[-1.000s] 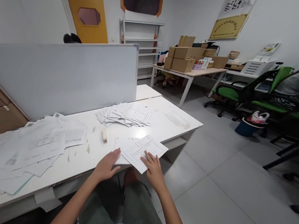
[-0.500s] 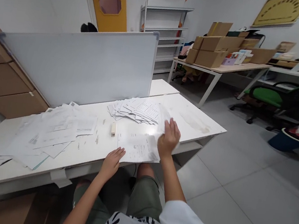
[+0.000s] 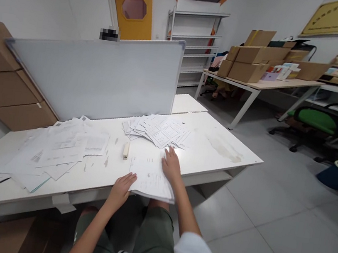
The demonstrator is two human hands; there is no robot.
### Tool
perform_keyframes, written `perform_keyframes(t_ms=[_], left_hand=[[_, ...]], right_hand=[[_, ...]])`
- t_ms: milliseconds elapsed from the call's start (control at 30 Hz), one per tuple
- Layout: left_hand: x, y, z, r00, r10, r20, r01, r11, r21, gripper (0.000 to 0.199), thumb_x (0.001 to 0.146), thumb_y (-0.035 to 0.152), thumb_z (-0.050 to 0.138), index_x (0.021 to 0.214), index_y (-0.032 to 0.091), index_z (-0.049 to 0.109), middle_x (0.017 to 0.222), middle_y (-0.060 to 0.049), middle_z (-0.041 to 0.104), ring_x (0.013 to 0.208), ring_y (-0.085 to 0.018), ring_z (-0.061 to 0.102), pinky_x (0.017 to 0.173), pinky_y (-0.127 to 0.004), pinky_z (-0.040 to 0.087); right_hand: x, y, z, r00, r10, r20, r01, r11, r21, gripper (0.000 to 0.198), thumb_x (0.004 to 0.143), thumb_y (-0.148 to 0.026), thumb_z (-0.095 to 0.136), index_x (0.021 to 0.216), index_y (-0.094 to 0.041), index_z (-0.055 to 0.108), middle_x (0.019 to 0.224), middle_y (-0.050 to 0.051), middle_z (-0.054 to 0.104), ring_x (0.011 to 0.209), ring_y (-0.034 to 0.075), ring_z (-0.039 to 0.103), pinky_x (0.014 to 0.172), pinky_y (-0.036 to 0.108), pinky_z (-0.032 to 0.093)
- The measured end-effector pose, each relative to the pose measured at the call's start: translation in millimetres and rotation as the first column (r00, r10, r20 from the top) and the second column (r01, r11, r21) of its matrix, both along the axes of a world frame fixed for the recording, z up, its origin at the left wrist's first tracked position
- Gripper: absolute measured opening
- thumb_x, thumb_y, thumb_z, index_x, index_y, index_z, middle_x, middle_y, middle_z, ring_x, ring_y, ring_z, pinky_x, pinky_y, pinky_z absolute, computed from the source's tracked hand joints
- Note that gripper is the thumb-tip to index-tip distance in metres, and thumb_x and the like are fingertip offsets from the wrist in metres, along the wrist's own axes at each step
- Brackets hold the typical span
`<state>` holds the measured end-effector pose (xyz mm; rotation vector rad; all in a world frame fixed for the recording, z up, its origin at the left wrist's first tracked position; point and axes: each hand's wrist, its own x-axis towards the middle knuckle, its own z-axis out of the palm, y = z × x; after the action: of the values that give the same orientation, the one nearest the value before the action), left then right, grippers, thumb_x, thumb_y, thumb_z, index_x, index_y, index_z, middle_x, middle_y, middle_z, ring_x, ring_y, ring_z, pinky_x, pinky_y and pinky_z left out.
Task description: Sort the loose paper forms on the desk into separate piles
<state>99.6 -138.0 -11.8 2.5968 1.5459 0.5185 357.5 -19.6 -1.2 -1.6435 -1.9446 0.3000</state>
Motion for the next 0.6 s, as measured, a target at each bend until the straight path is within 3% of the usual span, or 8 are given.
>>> perform_keyframes(t_ms=[67,133,200,300,367,433,500,600], left_hand=[[-1,2,2.2,1.000,-0.008,0.002,0.008,1.000,0.008,0.071,0.068,-0.004,0.043,0.133,0.022,0.050,0.138,-0.007,0.053,0.132,-0.023,0.043,0.098,-0.040,0.042],[-1,7,5.4,1.000,-0.009,0.014,0.009,0.999,0.034,0.060,0.072,-0.002,0.045,0.127,0.020,0.056,0.132,-0.008,0.058,0.126,-0.024,0.049,0.094,-0.039,0.044],[1,14,8.2,0.998,0.022,0.061,-0.027,0.996,0.085,0.040,0.082,0.005,0.046,0.116,0.019,0.061,0.121,-0.010,0.065,0.114,-0.024,0.058,0.089,-0.038,0.046],[5,25,8.7,0.977,0.124,0.171,-0.153,0.974,0.169,0.026,0.094,0.026,0.041,0.093,0.018,0.066,0.093,-0.009,0.071,0.088,-0.022,0.064,0.078,-0.034,0.048],[8,29,6.4,0.959,0.157,0.236,-0.211,0.952,0.221,0.034,0.096,0.037,0.039,0.082,0.019,0.064,0.080,-0.008,0.068,0.080,-0.021,0.063,0.074,-0.033,0.048],[8,30,3.5,0.940,0.169,0.296,-0.249,0.933,0.261,0.035,0.095,0.042,0.040,0.080,0.019,0.063,0.078,-0.008,0.066,0.079,-0.022,0.062,0.075,-0.034,0.048],[6,29,1.1,0.919,0.188,0.348,-0.287,0.922,0.261,0.033,0.095,0.041,0.041,0.083,0.018,0.062,0.080,-0.008,0.066,0.081,-0.022,0.062,0.076,-0.034,0.048],[-1,25,-1.7,0.886,0.216,0.409,-0.327,0.919,0.223,0.031,0.095,0.036,0.040,0.086,0.018,0.063,0.081,-0.008,0.066,0.082,-0.022,0.062,0.077,-0.035,0.049]], right_hand=[[29,-41,-28,0.912,-0.173,-0.373,0.212,0.975,0.067,0.050,0.092,-0.040,0.032,0.129,-0.013,0.052,0.143,0.015,0.045,0.132,0.024,0.040,0.106,0.038,0.033],[60,-77,-50,0.691,-0.377,-0.617,0.457,0.889,-0.033,0.051,0.088,-0.050,0.035,0.114,-0.013,0.061,0.124,0.016,0.060,0.118,0.027,0.052,0.100,0.041,0.039],[78,-104,-61,0.523,-0.497,-0.692,0.506,0.835,-0.217,0.051,0.079,-0.058,0.048,0.101,-0.015,0.064,0.109,0.015,0.067,0.106,0.030,0.058,0.093,0.042,0.043],[64,-130,-57,0.366,-0.508,-0.780,0.200,0.861,-0.467,0.051,0.068,-0.061,0.062,0.097,-0.019,0.064,0.098,0.012,0.070,0.091,0.029,0.063,0.080,0.041,0.050],[32,-137,-46,0.222,-0.467,-0.856,-0.032,0.874,-0.485,0.050,0.067,-0.058,0.067,0.100,-0.020,0.063,0.096,0.009,0.070,0.082,0.025,0.064,0.071,0.037,0.053],[1,-136,-33,0.111,-0.420,-0.901,-0.068,0.901,-0.429,0.046,0.065,-0.053,0.071,0.097,-0.020,0.064,0.091,0.007,0.071,0.074,0.021,0.064,0.063,0.032,0.052],[-17,-129,-23,0.106,-0.349,-0.931,-0.047,0.934,-0.355,0.043,0.063,-0.049,0.073,0.093,-0.019,0.066,0.085,0.006,0.071,0.065,0.018,0.061,0.056,0.029,0.050],[-6,-114,-14,0.299,-0.273,-0.914,0.004,0.959,-0.285,0.041,0.062,-0.046,0.072,0.090,-0.016,0.069,0.078,0.005,0.071,0.060,0.018,0.059,0.053,0.029,0.049]])
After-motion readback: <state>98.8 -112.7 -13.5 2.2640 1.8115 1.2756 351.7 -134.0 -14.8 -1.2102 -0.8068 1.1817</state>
